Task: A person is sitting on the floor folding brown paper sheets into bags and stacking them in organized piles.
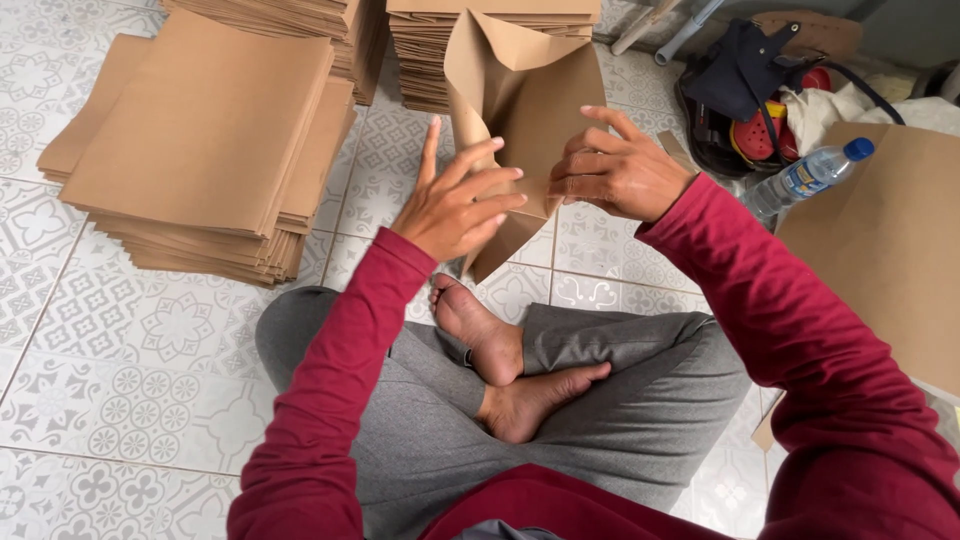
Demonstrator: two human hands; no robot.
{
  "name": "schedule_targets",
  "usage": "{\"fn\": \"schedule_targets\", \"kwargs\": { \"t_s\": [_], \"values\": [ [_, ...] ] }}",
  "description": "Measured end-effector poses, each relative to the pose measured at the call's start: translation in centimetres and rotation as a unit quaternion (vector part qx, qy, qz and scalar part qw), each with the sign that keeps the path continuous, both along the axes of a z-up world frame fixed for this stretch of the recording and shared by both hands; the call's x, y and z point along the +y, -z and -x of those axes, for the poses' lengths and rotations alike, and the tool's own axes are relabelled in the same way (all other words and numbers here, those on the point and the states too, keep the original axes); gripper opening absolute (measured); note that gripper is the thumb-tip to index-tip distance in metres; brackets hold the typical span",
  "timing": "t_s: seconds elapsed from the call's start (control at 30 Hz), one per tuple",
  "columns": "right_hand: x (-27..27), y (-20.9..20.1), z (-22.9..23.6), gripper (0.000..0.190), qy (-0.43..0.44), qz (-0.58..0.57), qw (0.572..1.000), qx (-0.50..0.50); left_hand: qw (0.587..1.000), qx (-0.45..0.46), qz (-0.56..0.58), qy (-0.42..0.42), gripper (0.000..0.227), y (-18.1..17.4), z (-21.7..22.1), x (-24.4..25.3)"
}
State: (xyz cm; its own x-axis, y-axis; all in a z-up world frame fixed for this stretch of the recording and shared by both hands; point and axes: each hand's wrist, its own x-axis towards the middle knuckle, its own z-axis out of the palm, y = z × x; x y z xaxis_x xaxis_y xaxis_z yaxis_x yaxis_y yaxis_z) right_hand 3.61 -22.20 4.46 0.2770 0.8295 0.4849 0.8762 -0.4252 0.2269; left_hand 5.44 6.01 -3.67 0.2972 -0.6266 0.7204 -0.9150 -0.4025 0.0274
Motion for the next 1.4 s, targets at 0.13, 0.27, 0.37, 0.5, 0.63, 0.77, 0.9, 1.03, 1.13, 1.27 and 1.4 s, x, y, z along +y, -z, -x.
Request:
{"fn": "schedule_targets", "kwargs": {
  "t_s": [0.13, 0.27, 0.37, 0.5, 0.63, 0.77, 0.9, 1.03, 1.13, 1.27, 1.4],
  "values": [
    [0.7, 1.0, -0.7, 0.022, -0.018, -0.014, 1.0, -0.006, 0.998, 0.004, 0.059, -0.02, 0.016, 1.3, 2.0, -2.6],
    [1.5, 1.3, -1.2, 0.025, -0.031, -0.025, 0.999, -0.036, 0.979, -0.044, 0.152, -0.127, 0.025, 2.6, 3.3, -5.2],
    [1.8, 2.4, -1.4, 0.024, -0.031, -0.027, 0.997, -0.059, 0.967, -0.062, 0.178, -0.173, 0.017, 3.0, 3.9, -6.1],
    [2.4, 2.2, -0.9, 0.025, -0.03, -0.03, 0.996, -0.079, 0.96, -0.069, 0.194, -0.188, 0.01, 2.5, 4.6, -5.9],
    [1.1, 1.8, -1.7, 0.023, -0.032, -0.05, 0.994, -0.095, 0.962, -0.065, 0.2, -0.174, 0.009, 2.5, 4.6, -4.8],
    [1.0, 0.9, -1.0, 0.026, -0.017, -0.065, 0.995, -0.078, 0.959, -0.031, 0.221, -0.173, 0.01, 2.7, 4.0, -3.9],
    [1.9, -0.1, -0.3, 0.025, -0.036, -0.067, 0.994, -0.076, 0.899, 0.147, 0.365, -0.192, 0.071, 2.6, 1.9, -3.3],
    [2.8, -0.9, 0.4, 0.021, -0.03, -0.051, 0.997, -0.042, 0.83, 0.401, 0.35, -0.167, 0.071, 1.9, 0.5, -2.5],
    [3.3, -1.9, 0.2, 0.023, -0.018, -0.094, 0.993, 0.07, 0.847, 0.378, 0.304, -0.217, 0.035, 2.6, -0.1, -2.6],
    [3.6, -3.0, -1.3, 0.04, 0.094, -0.022, 0.994, 0.042, 0.88, 0.317, 0.298, -0.192, 0.02, 1.5, 1.0, -3.1],
    [4.7, -2.9, -2.6, 0.031, 0.097, 0.001, 0.995, 0.021, 0.897, 0.295, 0.282, -0.171, 0.016, 1.2, 1.3, -3.1]
  ]
}}
